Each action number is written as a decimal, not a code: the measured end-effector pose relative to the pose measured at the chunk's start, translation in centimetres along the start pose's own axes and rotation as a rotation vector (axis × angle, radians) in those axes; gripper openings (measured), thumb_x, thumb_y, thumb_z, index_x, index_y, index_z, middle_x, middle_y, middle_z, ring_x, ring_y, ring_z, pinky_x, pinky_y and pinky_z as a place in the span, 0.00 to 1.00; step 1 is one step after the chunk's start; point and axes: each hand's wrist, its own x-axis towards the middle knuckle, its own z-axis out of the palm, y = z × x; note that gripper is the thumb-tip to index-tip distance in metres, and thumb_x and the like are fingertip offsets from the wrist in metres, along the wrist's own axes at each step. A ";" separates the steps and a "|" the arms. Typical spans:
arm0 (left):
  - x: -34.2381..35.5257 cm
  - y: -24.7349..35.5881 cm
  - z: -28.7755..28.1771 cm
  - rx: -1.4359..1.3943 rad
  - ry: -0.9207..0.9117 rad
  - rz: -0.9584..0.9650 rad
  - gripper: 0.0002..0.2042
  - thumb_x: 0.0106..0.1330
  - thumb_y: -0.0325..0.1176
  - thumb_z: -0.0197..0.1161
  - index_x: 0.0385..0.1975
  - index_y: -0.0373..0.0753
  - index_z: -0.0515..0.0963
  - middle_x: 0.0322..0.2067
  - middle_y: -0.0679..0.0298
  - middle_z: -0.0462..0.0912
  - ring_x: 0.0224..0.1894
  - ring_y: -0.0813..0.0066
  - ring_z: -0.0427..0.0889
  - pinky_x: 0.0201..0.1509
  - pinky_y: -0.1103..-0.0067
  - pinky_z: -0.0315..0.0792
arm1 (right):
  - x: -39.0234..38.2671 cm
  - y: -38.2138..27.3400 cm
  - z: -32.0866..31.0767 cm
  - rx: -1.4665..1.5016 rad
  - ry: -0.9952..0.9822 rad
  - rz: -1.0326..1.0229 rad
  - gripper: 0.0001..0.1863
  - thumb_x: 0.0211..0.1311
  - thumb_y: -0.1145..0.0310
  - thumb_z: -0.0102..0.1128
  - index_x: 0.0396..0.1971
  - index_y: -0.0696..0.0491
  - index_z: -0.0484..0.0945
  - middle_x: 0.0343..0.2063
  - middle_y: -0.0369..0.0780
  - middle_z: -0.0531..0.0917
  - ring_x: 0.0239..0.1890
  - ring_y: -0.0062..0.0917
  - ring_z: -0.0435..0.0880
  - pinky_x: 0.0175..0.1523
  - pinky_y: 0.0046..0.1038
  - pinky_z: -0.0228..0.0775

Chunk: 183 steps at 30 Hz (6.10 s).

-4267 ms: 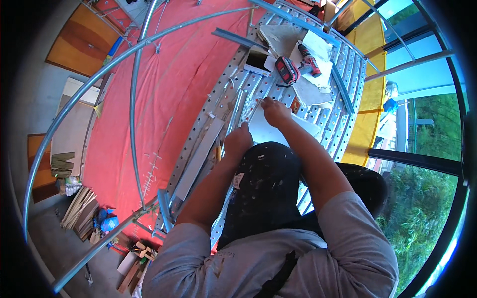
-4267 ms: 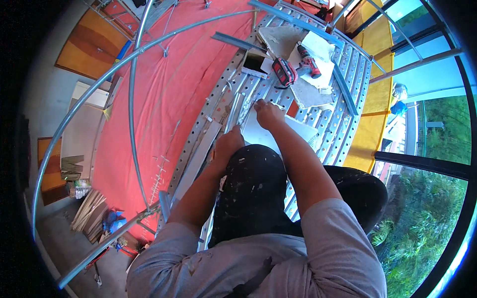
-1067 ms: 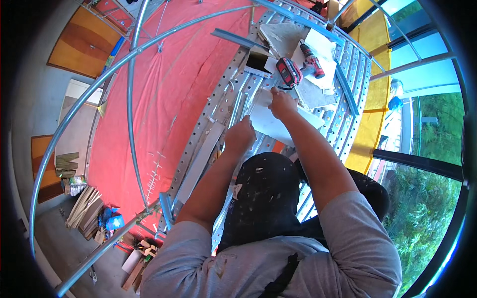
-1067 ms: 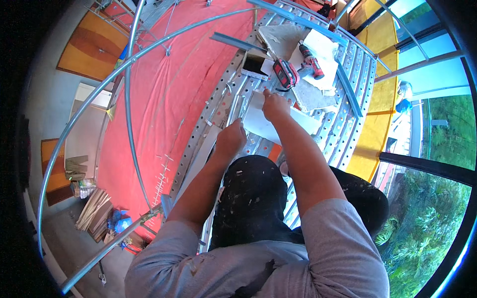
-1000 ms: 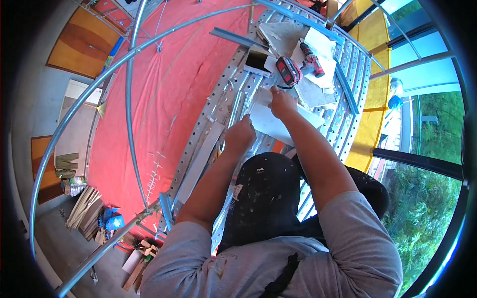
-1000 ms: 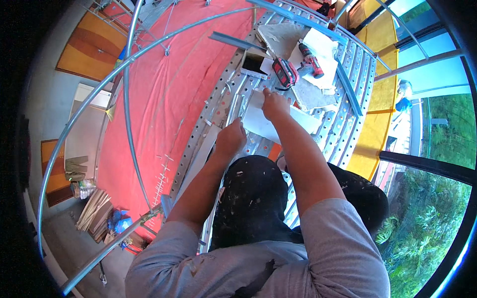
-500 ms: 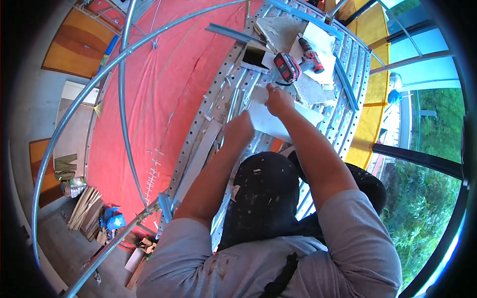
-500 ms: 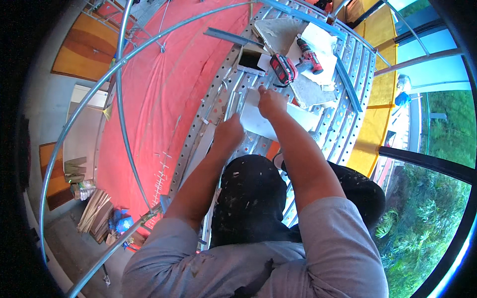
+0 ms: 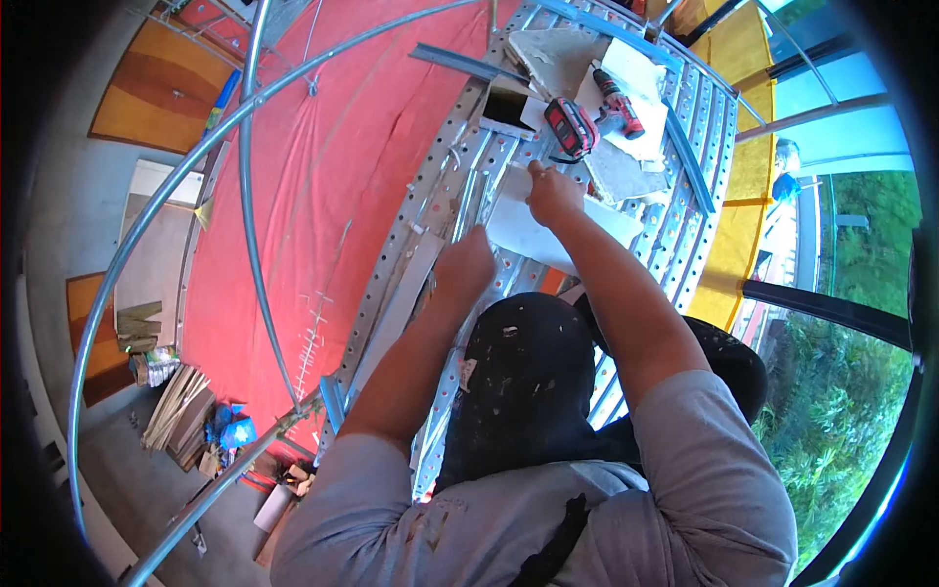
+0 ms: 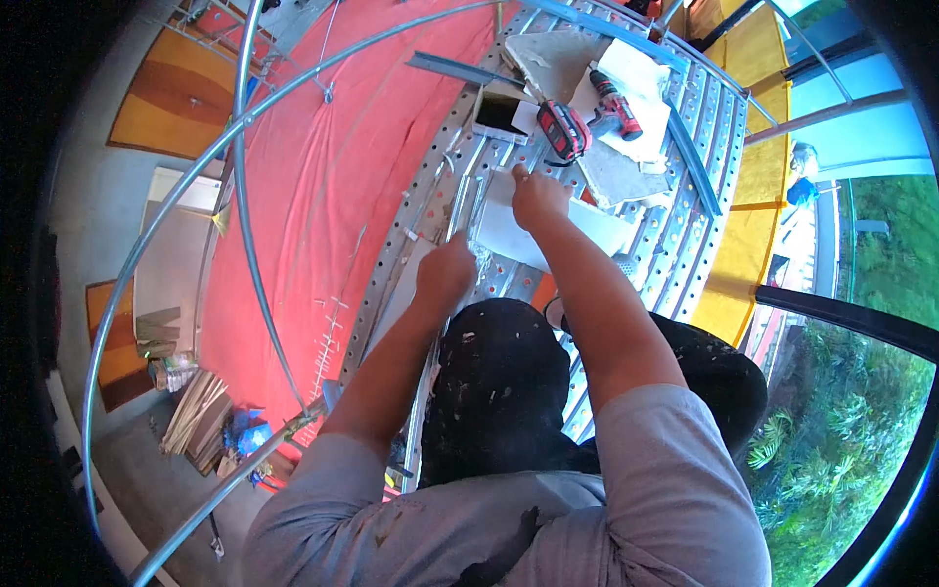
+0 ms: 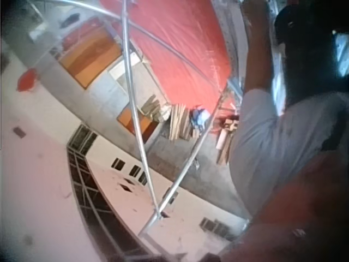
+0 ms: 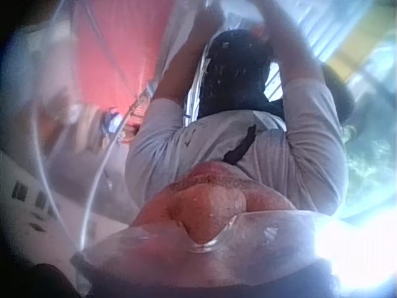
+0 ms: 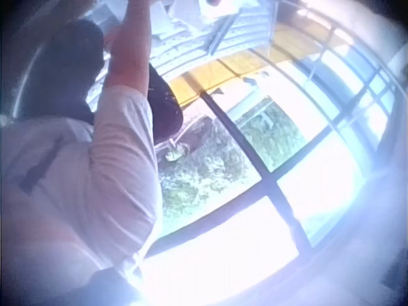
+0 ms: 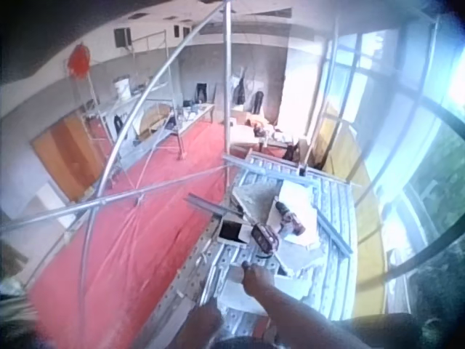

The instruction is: The person, positioned on scaffolding, uses a utility knife to cut a piece of drywall and fits it into a hole in the ceiling while holding a metal ruler.

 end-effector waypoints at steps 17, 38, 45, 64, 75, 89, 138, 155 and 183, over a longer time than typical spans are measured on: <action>2.2 -1.3 0.7 0.006 0.105 0.067 0.08 0.65 0.32 0.53 0.36 0.34 0.75 0.27 0.44 0.84 0.33 0.42 0.86 0.37 0.52 0.77 | 0.5 -0.9 0.1 0.002 0.035 -0.031 0.19 0.67 0.63 0.55 0.57 0.44 0.71 0.50 0.43 0.82 0.54 0.43 0.83 0.58 0.59 0.68; 4.2 -0.7 0.3 0.005 0.055 0.060 0.09 0.64 0.30 0.55 0.39 0.34 0.76 0.30 0.44 0.84 0.36 0.41 0.85 0.41 0.52 0.76 | -1.1 -1.8 -0.4 -0.005 0.042 -0.037 0.27 0.62 0.60 0.68 0.58 0.44 0.69 0.52 0.42 0.82 0.54 0.42 0.83 0.55 0.57 0.70; -2.1 -1.9 1.7 0.052 0.009 0.079 0.10 0.65 0.30 0.51 0.39 0.32 0.76 0.28 0.47 0.84 0.32 0.46 0.86 0.35 0.54 0.77 | -1.2 -0.3 0.1 -0.019 0.033 0.001 0.16 0.70 0.69 0.45 0.55 0.44 0.72 0.50 0.43 0.82 0.54 0.41 0.83 0.59 0.58 0.67; 0.1 -2.5 0.9 0.006 0.079 0.009 0.08 0.67 0.30 0.51 0.39 0.35 0.74 0.26 0.45 0.83 0.31 0.42 0.84 0.36 0.50 0.76 | -1.4 -2.3 0.1 0.009 0.050 -0.035 0.15 0.74 0.67 0.42 0.55 0.43 0.72 0.50 0.43 0.82 0.53 0.43 0.83 0.60 0.59 0.66; 2.1 -2.4 1.5 0.037 0.076 -0.032 0.11 0.65 0.32 0.50 0.39 0.34 0.76 0.30 0.44 0.84 0.34 0.42 0.86 0.38 0.50 0.77 | -1.3 -2.3 0.0 0.000 0.055 -0.034 0.15 0.71 0.68 0.44 0.54 0.44 0.72 0.50 0.43 0.82 0.55 0.41 0.83 0.59 0.58 0.67; 2.6 -1.8 1.8 0.013 0.007 0.020 0.10 0.66 0.31 0.51 0.42 0.35 0.74 0.29 0.42 0.84 0.34 0.40 0.85 0.40 0.50 0.76 | -0.8 -1.5 -0.4 0.001 0.054 -0.024 0.17 0.69 0.69 0.47 0.55 0.43 0.72 0.49 0.42 0.83 0.53 0.41 0.84 0.59 0.58 0.67; -2.0 -2.5 3.2 0.010 -0.088 -0.074 0.09 0.65 0.31 0.52 0.40 0.35 0.75 0.30 0.44 0.84 0.35 0.42 0.86 0.40 0.52 0.77 | 0.8 0.6 -0.6 -0.009 -0.006 0.018 0.18 0.68 0.69 0.49 0.57 0.44 0.72 0.51 0.43 0.82 0.55 0.42 0.83 0.63 0.60 0.64; 3.4 -3.3 2.8 0.047 0.061 0.039 0.09 0.65 0.31 0.52 0.40 0.36 0.76 0.30 0.45 0.85 0.33 0.43 0.86 0.38 0.53 0.79 | -0.2 -2.2 -0.1 0.031 0.028 -0.050 0.16 0.68 0.69 0.49 0.54 0.45 0.72 0.49 0.44 0.83 0.53 0.43 0.84 0.60 0.61 0.65; 1.7 -3.5 3.8 0.053 0.010 -0.015 0.11 0.66 0.33 0.51 0.44 0.35 0.74 0.28 0.45 0.84 0.32 0.44 0.86 0.37 0.51 0.78 | -0.2 -1.0 0.3 0.039 0.034 -0.032 0.25 0.59 0.61 0.69 0.54 0.46 0.71 0.51 0.43 0.82 0.54 0.44 0.82 0.58 0.61 0.66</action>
